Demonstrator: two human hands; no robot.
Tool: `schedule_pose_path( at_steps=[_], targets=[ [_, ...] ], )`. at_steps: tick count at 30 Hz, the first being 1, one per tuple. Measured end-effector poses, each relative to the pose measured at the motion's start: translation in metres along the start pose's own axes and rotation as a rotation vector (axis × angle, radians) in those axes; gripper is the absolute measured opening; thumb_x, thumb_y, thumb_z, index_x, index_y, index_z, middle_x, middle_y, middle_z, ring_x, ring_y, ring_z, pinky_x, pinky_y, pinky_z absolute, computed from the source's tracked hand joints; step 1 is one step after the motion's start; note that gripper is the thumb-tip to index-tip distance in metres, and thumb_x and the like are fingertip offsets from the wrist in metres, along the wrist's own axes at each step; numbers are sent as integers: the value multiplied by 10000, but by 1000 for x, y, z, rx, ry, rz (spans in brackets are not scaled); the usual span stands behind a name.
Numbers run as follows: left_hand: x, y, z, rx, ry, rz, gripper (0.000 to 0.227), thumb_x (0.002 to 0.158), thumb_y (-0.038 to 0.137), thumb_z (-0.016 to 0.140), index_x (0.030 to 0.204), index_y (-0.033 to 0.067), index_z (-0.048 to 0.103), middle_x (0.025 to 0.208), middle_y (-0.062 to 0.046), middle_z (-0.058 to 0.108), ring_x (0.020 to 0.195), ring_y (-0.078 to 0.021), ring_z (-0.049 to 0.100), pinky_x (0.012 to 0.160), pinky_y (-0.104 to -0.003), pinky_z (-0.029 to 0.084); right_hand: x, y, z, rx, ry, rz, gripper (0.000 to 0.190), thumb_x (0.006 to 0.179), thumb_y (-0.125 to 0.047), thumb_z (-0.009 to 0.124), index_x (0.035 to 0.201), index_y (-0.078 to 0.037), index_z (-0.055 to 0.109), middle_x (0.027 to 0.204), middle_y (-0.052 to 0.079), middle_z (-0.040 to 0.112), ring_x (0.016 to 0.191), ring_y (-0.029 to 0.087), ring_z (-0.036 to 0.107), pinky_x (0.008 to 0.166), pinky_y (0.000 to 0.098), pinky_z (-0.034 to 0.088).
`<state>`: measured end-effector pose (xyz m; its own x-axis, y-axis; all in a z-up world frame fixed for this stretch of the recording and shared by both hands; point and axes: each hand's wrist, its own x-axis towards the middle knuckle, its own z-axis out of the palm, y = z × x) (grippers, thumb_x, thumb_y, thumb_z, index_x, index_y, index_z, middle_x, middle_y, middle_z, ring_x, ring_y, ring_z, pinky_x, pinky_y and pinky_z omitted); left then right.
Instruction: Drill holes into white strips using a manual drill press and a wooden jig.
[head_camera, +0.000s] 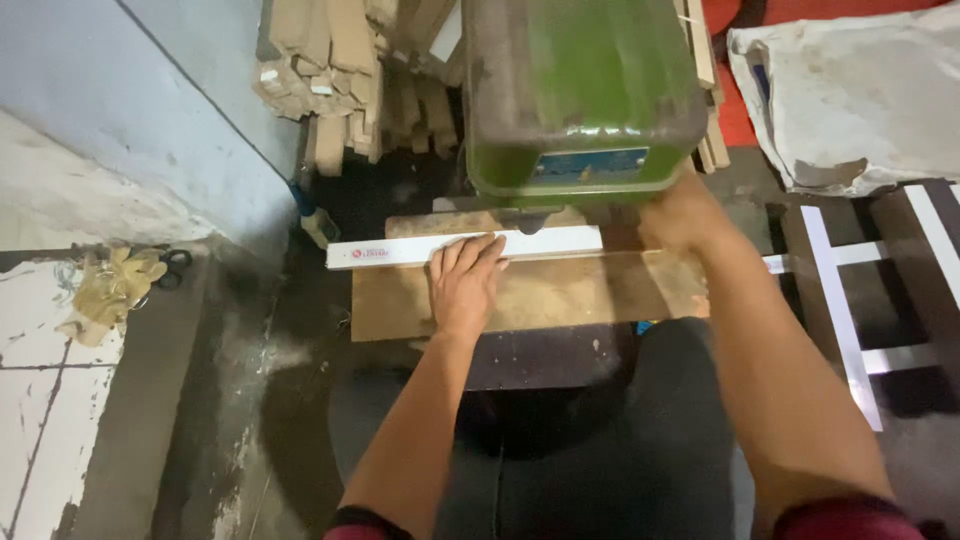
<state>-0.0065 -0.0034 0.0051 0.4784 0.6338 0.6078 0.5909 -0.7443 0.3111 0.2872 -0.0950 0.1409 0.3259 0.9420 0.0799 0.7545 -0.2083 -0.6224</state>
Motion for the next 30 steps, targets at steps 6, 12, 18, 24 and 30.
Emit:
schedule_pose_path(
  at_steps=[6, 12, 18, 24, 30],
  targets=[
    [-23, -63, 0, 155, 397, -134, 365, 943, 171, 791, 1279, 101, 669, 1203, -142, 685, 1157, -335, 652, 998, -464, 505, -41, 45, 29, 166, -1, 142, 216, 993, -192, 615, 1061, -82, 787, 908, 225, 725, 875, 408, 698, 783, 497, 523],
    [-26, -120, -71, 158, 188, -1013, 565, 1003, 554, 720, 1416, 183, 617, 1361, -124, 596, 1181, -388, 653, 865, -666, 493, -33, 71, 121, 320, 186, 225, 185, 965, -178, 663, 1034, -91, 811, 784, 100, 744, 708, 226, 741, 668, 367, 598],
    [-47, -170, -89, -140, 280, -1002, 566, 1075, 355, 706, 1407, -78, 555, 1294, -329, 591, 1240, -516, 581, 1034, -629, 469, -57, -25, 121, 267, 209, 260, 240, 945, -228, 706, 1086, -53, 793, 668, 152, 728, 734, 292, 762, 670, 416, 564],
    [-31, -131, -134, -145, 277, -975, 552, 1088, 303, 694, 1464, -58, 510, 1405, -325, 527, 1351, -511, 480, 1132, -622, 390, -40, -22, 161, 311, 208, 291, 257, 949, -348, 717, 1120, -179, 808, 765, 117, 761, 842, 313, 762, 771, 453, 571],
    [-33, -146, -130, -161, 305, -928, 512, 1117, 256, 669, 1453, -89, 496, 1323, -347, 567, 1275, -534, 535, 1052, -618, 462, -39, -28, 163, 379, 210, 291, 249, 963, -319, 694, 1129, -172, 807, 629, 66, 712, 704, 199, 732, 718, 358, 562]
  ],
)
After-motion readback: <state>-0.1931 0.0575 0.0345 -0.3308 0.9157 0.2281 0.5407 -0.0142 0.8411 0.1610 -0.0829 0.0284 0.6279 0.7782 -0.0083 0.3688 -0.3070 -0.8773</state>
